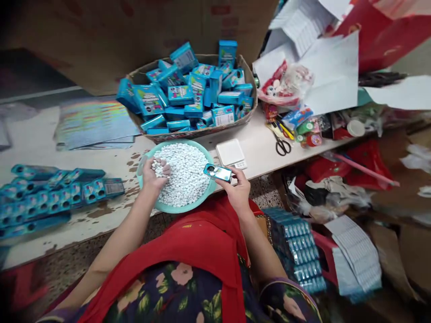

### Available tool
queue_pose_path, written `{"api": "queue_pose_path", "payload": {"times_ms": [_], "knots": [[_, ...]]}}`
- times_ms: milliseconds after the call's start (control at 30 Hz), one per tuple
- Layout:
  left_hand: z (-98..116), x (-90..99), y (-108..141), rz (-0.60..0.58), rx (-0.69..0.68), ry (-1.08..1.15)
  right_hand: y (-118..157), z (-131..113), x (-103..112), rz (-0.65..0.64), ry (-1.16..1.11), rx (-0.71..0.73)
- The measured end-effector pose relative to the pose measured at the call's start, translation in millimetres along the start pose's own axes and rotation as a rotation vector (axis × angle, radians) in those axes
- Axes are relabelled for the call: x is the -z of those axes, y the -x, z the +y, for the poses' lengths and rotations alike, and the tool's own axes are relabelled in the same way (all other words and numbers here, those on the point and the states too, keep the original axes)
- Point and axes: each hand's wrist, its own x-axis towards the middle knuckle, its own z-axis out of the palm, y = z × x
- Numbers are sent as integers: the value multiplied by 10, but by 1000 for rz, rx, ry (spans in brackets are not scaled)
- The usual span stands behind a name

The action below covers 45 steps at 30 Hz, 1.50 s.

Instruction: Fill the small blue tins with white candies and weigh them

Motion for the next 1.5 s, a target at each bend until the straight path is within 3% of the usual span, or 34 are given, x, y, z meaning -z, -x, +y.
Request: {"api": "queue_pose_path", "payload": {"times_ms": [200,367,533,700,833,1033,1233,1367,1433,1500], "knots": [[-45,-24,145,16,3,105,174,-197,-314,-248,58,126],[64,-254,445,-25,-79,73,52,-113,-451,-336,99,199],[50,-628,696,-50,-262,-23,-157,-54,-586,-462,144,300],[-188,-839,652,18,-492,-127,-252,-90,-708,-519,138,308],[-289,-791,585,42,-606,-147,-262,-94,-773,-535,148,318],[-244,-667,605,38,-717,-176,-151,-124,-868,-498,165,329],[-198,-627,606,24,-672,-199,-49,-169,-918,-439,176,303],[-135,-630,609,17,-557,-139,-68,-151,-916,-470,118,228],[-97,-587,598,19,-493,-105,-105,-133,-869,-501,66,163],[-88,-489,556,89,-533,-176,-163,-103,-751,-524,-3,86]]}}
